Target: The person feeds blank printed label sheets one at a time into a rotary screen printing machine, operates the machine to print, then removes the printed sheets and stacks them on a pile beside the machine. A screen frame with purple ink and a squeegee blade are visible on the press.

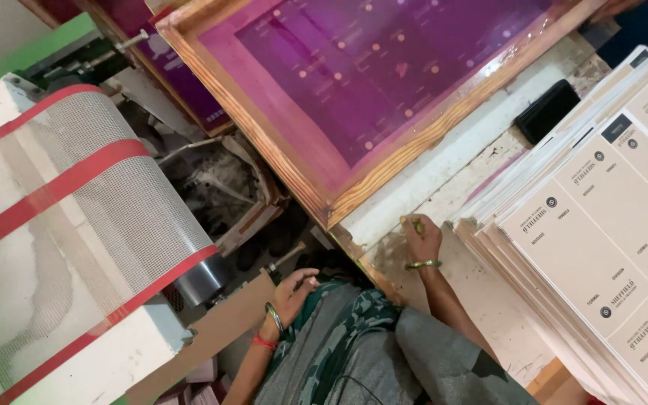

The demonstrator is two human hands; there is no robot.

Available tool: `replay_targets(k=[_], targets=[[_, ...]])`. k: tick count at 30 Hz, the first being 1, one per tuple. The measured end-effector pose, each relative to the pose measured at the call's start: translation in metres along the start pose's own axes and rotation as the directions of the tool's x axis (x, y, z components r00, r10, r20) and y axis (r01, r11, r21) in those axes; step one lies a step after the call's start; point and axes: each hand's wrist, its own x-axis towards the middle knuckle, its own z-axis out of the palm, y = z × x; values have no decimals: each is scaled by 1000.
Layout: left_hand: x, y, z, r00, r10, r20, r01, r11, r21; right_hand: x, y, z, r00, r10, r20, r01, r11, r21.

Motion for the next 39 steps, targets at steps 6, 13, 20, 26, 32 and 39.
replay_targets(k=[6,13,20,26,32,39], targets=[[-6,1,-8,996,1,-89,1,1000,19,82,7,33,844,491,217,-522,656,545],[-24,9,-16,976,14,-219,-7,999,32,149,-24,65,680,602,419,-731,511,452],[-36,-6,-29,956,29,-292,-50,997,-64,171,-43,107,701,590,402,-681,383,625],[1,26,-38,952,169,-255,-170,985,16,181,-88,143,825,382,415,-547,358,757],[70,58,-22,909,181,-376,-297,913,-280,76,-131,162,842,214,495,-526,527,668],[32,40,-33,668,392,-632,-556,828,-74,-47,-155,149,664,191,723,-698,504,508]])
